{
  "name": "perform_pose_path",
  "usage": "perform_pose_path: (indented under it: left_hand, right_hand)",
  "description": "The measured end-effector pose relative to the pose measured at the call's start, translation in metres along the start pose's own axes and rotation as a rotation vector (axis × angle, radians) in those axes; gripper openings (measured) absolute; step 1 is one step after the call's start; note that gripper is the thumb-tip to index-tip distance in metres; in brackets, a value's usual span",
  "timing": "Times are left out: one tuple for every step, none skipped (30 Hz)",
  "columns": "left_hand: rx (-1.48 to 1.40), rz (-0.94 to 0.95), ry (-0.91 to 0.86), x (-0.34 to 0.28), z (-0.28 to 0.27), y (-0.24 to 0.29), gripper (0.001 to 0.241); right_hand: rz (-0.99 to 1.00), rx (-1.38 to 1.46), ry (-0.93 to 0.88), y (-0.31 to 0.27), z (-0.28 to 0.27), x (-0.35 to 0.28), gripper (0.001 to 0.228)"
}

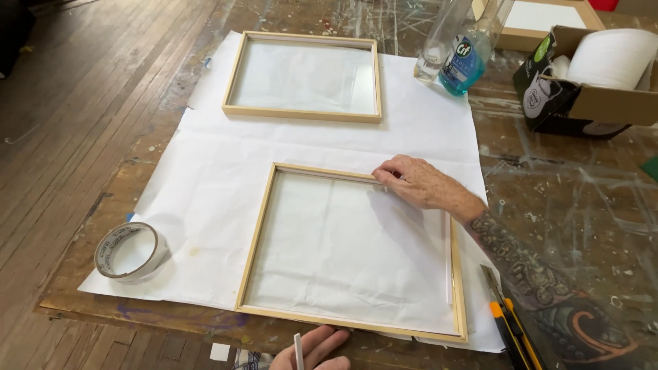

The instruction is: Applying thin white spacers to the inner edges of a wooden picture frame using a utility knife.

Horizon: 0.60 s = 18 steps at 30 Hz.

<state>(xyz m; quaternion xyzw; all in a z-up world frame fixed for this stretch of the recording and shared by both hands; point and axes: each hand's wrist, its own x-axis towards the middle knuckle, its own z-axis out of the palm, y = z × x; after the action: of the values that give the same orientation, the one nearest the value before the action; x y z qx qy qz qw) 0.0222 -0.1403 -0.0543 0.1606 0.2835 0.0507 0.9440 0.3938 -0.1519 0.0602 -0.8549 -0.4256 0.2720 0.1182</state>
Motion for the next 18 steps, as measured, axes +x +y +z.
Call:
perform_pose_path:
  left_hand:
    - [-0.102, 0.037, 0.355, 0.000, 0.018, -0.002, 0.068]
    - [-0.102, 0.038, 0.356, 0.001, 0.025, 0.002, 0.068]
    - [-0.040, -0.022, 0.409, 0.002, 0.032, 0.006, 0.072]
    - [0.022, -0.082, 0.464, 0.002, 0.038, 0.010, 0.077]
    - [0.022, -0.081, 0.467, -0.006, 0.059, 0.018, 0.077]
    - [0.067, -0.149, 0.552, -0.012, 0.081, 0.027, 0.076]
    - [0.113, -0.218, 0.636, -0.018, 0.103, 0.036, 0.076]
    - [0.113, -0.220, 0.636, -0.014, 0.096, 0.033, 0.076]
    - [0.077, -0.166, 0.641, -0.010, 0.088, 0.029, 0.075]
    - [0.040, -0.111, 0.646, -0.006, 0.081, 0.025, 0.075]
    - [0.040, -0.111, 0.645, -0.008, 0.084, 0.029, 0.075]
    - [0.078, -0.137, 0.662, -0.009, 0.087, 0.033, 0.073]
    - [0.116, -0.163, 0.680, -0.010, 0.091, 0.038, 0.071]
    - [0.117, -0.165, 0.676, -0.011, 0.092, 0.041, 0.071]
    - [0.173, -0.150, 0.666, -0.012, 0.093, 0.043, 0.071]
    - [0.227, -0.132, 0.657, -0.014, 0.093, 0.047, 0.072]
    - [0.227, -0.132, 0.655, -0.015, 0.095, 0.051, 0.072]
    - [0.302, -0.114, 0.635, -0.017, 0.097, 0.055, 0.074]
  right_hand:
    - [0.025, 0.033, 0.012, -0.003, 0.001, -0.003, 0.051]
    - [0.024, 0.033, 0.012, -0.002, 0.002, -0.002, 0.051]
    - [0.026, 0.041, 0.020, -0.001, 0.003, -0.002, 0.049]
    - [0.027, 0.050, 0.027, 0.000, 0.005, -0.002, 0.048]
    - [0.025, 0.051, 0.025, 0.001, 0.008, -0.002, 0.048]
    - [0.024, 0.052, 0.034, 0.003, 0.008, -0.001, 0.048]
    - [0.022, 0.052, 0.044, 0.004, 0.007, -0.001, 0.049]
    - [0.024, 0.052, 0.044, 0.006, 0.006, -0.003, 0.049]
    - [0.017, 0.052, 0.047, 0.008, 0.006, -0.006, 0.048]
    - [0.007, 0.051, 0.050, 0.010, 0.005, -0.008, 0.048]
    - [0.008, 0.050, 0.050, 0.010, 0.002, -0.012, 0.048]
    - [0.019, 0.048, 0.053, 0.011, -0.001, -0.015, 0.049]
    - [0.030, 0.047, 0.056, 0.012, -0.004, -0.019, 0.050]
    - [0.034, 0.045, 0.059, 0.012, -0.007, -0.025, 0.050]
    - [0.052, 0.056, 0.055, 0.011, -0.009, -0.030, 0.050]
    - [0.066, 0.066, 0.049, 0.010, -0.011, -0.034, 0.050]
    - [0.067, 0.065, 0.051, 0.008, -0.013, -0.040, 0.050]
    - [0.066, 0.062, 0.058, 0.005, -0.014, -0.045, 0.049]
